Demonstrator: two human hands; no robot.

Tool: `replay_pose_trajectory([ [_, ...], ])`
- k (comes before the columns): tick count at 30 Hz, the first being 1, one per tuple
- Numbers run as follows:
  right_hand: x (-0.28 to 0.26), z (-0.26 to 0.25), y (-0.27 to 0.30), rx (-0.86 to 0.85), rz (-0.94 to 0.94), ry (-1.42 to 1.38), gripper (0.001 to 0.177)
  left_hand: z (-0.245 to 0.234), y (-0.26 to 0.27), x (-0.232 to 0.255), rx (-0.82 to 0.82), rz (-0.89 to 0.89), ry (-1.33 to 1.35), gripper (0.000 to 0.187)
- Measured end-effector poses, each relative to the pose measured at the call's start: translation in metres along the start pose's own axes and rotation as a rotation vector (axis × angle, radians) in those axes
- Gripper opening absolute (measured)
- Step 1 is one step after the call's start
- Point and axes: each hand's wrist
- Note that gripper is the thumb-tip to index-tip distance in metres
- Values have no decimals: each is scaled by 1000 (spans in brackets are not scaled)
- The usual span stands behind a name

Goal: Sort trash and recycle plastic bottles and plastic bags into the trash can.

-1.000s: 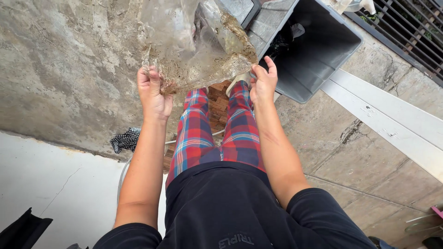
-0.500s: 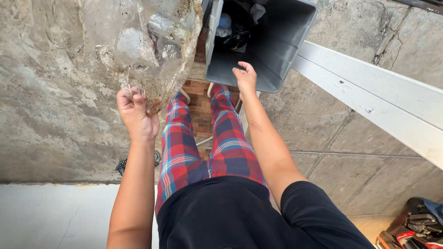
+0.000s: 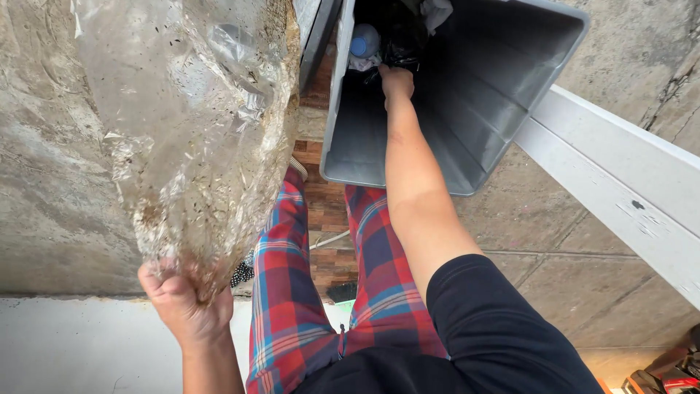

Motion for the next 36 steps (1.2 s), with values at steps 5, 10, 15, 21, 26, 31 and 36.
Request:
replay_pose_trajectory([
  [5, -5, 23, -21, 138, 366, -394, 50, -28, 8, 0, 91, 93, -70, 57],
  [10, 23, 36, -51, 105, 346, -573, 41, -8, 3, 5, 95, 112, -115, 54],
  [15, 29, 21, -41, 144, 317, -647, 23, -19, 0, 13, 56, 110, -148, 45],
  [21, 22, -43, 11, 70, -30, -897, 20, -20, -11, 34, 101, 146, -251, 31],
  [26, -36, -131, 144, 26, -218, -820, 26, -25, -17, 56, 111, 244, -660, 31],
  [31, -79, -204, 272, -20, -393, -838, 25, -56, -41, 60, 234, 338, -980, 36],
  [36, -137, -241, 368, -86, -558, -834, 18, -37, -58, 95, 244, 333, -940, 52],
])
Point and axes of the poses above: each hand's wrist, its own y-axis away from the middle knuckle, its own z-axis out of the palm, x = y × z, and after that the axes turned 8 degrees about -z, right-handed
